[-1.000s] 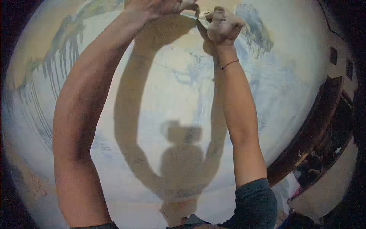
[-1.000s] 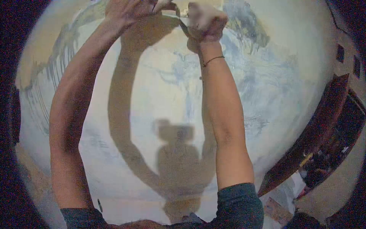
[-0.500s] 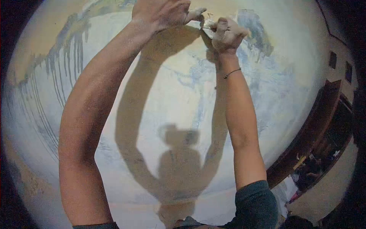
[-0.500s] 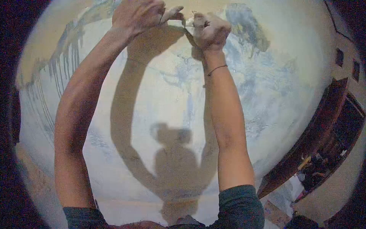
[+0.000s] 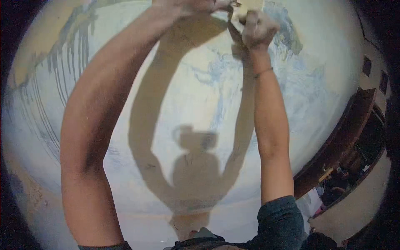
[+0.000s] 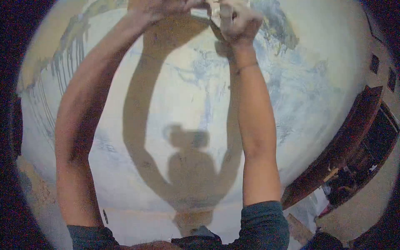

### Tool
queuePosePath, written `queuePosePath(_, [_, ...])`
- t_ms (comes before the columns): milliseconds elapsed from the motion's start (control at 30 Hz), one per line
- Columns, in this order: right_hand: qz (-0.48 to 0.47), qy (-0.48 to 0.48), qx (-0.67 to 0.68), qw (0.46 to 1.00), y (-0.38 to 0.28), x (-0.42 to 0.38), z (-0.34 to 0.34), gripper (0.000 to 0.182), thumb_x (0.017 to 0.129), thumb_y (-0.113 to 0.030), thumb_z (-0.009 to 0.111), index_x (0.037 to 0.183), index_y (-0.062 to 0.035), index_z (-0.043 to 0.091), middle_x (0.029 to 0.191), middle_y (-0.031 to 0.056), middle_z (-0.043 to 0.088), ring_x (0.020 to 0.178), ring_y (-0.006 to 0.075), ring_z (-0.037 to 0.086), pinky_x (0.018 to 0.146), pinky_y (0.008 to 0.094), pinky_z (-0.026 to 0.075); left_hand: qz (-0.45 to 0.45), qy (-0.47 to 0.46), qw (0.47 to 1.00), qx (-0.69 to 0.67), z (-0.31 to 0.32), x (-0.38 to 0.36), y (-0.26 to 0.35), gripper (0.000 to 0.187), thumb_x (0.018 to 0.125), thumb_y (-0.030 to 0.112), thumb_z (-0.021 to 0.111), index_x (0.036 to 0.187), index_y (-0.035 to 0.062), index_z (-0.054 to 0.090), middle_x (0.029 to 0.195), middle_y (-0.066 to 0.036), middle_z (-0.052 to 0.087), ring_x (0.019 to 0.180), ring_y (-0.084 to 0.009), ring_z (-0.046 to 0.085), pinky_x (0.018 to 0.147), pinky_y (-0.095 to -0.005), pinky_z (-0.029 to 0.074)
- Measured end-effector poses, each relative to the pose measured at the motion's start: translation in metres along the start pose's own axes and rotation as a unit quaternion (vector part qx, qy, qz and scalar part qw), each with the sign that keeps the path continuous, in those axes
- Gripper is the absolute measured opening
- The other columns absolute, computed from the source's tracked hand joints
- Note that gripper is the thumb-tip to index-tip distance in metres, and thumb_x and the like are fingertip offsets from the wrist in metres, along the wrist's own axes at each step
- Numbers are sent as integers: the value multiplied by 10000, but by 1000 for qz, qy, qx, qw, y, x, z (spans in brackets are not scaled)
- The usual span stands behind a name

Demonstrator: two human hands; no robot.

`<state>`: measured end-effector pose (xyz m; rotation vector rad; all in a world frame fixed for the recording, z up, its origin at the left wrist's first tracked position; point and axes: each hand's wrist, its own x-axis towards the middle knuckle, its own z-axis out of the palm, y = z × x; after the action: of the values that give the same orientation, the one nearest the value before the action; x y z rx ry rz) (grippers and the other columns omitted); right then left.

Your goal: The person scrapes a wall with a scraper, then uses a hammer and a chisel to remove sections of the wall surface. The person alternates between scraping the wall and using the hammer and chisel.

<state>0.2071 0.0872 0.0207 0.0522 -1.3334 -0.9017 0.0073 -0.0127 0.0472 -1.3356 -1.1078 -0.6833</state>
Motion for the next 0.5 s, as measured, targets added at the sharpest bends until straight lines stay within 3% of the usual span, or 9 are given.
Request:
queuePosePath(133, [-13,19,-4,1000,6,-6,-2,478,896,-486,562,686,-81,707,555,127,592,520,294,625,517,341,477,47,81,996,-5,-3,-10,7,718,949,645,407,616,93,725,479,-79,578,403,-191,541,430,-380,419])
queuePosePath(200, [-20,27,-16,999,8,-9,-1,480,915,-445,537,658,-77,708,552,114,603,515,280,623,522,332,477,27,4,1000,1,-4,-5,10,729,953,646,400,612,88,722,474,-75,573,397,-184,532,431,-372,419])
queuePosePath(333, [-25,34,-51,998,13,-7,8,490,949,-347,487,614,-66,707,551,90,625,504,250,619,532,315,475,23,-5,1000,5,-4,6,6,734,955,642,401,606,78,716,460,-82,562,398,-183,533,433,-363,424])
queuePosePath(400, [-15,17,-68,997,17,3,11,470,945,-331,487,627,-63,705,557,92,626,503,248,617,532,318,473,32,37,999,18,-3,16,1,723,958,625,408,590,77,704,456,-86,559,399,-188,543,431,-358,433])
queuePosePath(467, [25,-46,-75,996,13,7,7,300,946,-309,551,774,-98,678,547,64,574,477,285,530,480,407,380,30,84,996,17,0,15,4,697,958,605,420,589,85,704,473,-91,572,420,-193,569,439,-359,446])
queuePosePath(500, [30,-36,-30,998,7,12,5,396,944,-310,542,635,-90,655,540,93,563,476,288,528,491,419,391,16,59,998,-1,-4,14,4,689,956,599,424,594,86,708,486,-95,583,434,-199,582,448,-366,455])
